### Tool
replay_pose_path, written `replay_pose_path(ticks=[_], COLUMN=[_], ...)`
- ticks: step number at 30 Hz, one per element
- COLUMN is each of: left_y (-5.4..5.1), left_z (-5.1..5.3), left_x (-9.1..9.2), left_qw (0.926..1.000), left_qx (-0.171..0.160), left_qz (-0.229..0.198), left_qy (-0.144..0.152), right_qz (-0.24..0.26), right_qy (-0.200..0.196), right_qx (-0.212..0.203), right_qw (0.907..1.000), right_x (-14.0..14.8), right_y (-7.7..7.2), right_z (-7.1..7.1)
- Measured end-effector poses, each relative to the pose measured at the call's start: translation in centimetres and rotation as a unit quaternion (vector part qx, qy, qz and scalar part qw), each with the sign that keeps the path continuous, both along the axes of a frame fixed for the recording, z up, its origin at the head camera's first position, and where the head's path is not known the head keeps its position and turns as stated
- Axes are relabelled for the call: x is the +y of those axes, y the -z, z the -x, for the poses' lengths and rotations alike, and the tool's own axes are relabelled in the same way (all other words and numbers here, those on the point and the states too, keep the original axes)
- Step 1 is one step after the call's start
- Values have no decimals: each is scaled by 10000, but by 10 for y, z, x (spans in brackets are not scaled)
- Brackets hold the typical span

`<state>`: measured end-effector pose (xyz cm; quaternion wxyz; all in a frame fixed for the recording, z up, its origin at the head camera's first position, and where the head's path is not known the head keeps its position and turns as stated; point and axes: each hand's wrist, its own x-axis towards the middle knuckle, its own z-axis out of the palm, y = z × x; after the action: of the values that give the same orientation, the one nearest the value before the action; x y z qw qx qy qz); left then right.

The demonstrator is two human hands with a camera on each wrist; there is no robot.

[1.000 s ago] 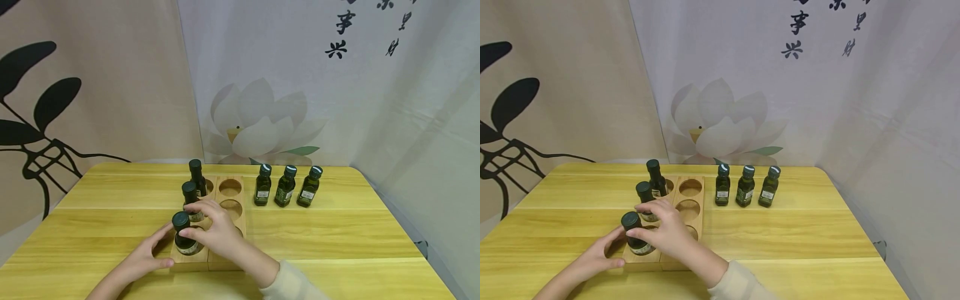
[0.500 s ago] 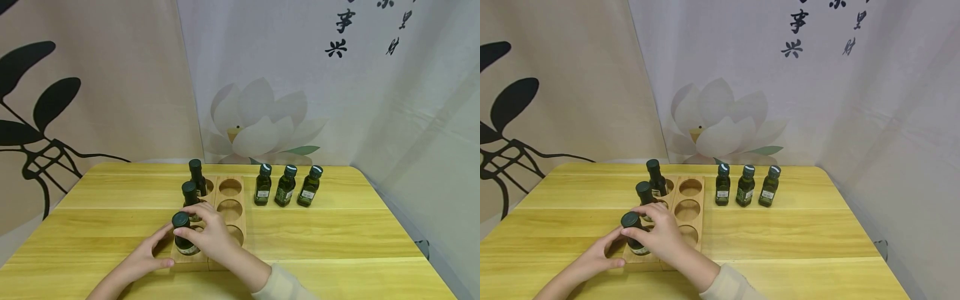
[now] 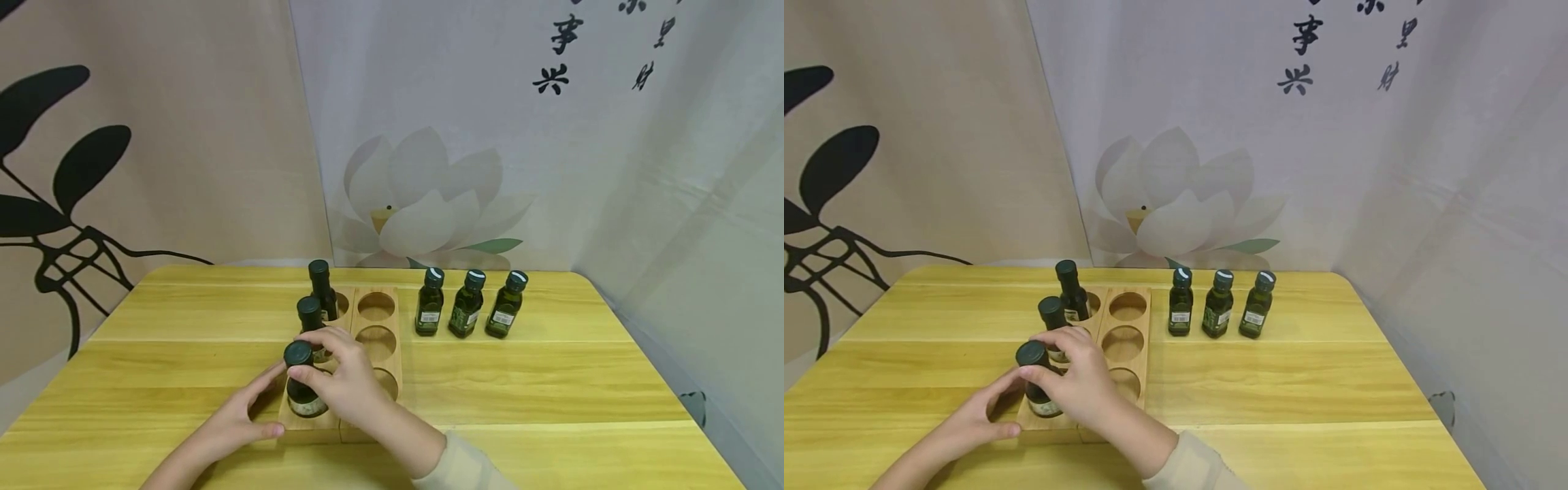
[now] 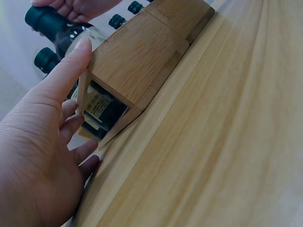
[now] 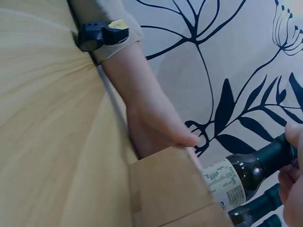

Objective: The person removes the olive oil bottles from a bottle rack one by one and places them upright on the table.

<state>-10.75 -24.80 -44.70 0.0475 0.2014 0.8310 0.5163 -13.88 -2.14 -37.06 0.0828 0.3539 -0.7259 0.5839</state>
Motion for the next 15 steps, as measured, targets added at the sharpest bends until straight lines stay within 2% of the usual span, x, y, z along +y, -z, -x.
replay_pose_path(ticks=[6, 13, 15], left_y=[2, 4, 4], left_z=[1, 3, 3], left_x=[0, 0, 0], left_qw=[9999, 9984, 9984], left_qx=[124, 491, 507], left_qz=[-14, 284, 246], left_qy=[91, 57, 68], right_qz=[244, 283, 327], right_qy=[-17, -16, -3], right_qx=[492, 379, 380], right_qw=[9985, 9989, 9987], right_x=[5, 13, 15], right_y=[-14, -32, -37], right_z=[1, 2, 4])
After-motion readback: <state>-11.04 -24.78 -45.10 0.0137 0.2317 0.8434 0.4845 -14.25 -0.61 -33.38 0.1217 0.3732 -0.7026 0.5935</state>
